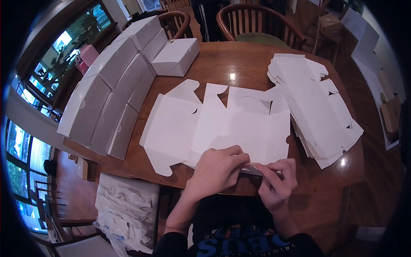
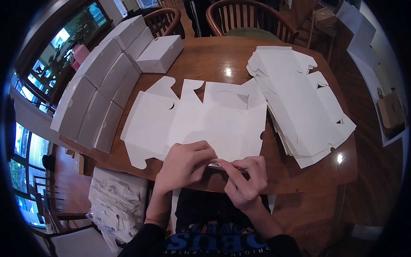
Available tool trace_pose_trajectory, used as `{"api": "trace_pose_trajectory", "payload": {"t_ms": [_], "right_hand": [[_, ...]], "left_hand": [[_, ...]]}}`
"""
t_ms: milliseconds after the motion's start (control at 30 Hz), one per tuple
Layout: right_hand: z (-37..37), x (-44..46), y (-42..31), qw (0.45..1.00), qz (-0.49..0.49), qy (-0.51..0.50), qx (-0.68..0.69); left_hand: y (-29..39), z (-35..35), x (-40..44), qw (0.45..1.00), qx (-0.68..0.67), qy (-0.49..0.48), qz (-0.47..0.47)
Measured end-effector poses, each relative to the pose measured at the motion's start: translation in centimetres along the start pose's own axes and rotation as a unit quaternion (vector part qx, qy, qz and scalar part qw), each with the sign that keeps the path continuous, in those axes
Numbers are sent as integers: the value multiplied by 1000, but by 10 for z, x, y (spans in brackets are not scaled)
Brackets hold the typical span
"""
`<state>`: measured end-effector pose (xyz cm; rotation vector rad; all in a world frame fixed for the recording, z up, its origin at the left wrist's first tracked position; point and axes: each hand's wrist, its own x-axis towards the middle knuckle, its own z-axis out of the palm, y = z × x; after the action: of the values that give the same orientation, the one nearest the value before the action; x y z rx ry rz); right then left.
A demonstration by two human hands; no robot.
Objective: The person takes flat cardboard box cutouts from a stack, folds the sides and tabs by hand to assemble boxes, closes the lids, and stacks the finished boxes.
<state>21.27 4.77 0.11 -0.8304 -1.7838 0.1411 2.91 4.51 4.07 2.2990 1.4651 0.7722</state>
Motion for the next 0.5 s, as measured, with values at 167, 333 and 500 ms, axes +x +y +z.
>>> {"api": "trace_pose_trajectory", "payload": {"t_ms": [167, 333, 500], "right_hand": [[-1, 1, 0, 1000, -9, -8, 4], [2, 1, 0, 1000, -25, 11, 1], [5, 3, -2, 998, -38, -37, 22]], "left_hand": [[0, 0, 0, 1000, -26, -1, 11], [-1, -1, 1, 999, -41, -10, 15], [0, -1, 3, 999, -43, -22, 10]]}}
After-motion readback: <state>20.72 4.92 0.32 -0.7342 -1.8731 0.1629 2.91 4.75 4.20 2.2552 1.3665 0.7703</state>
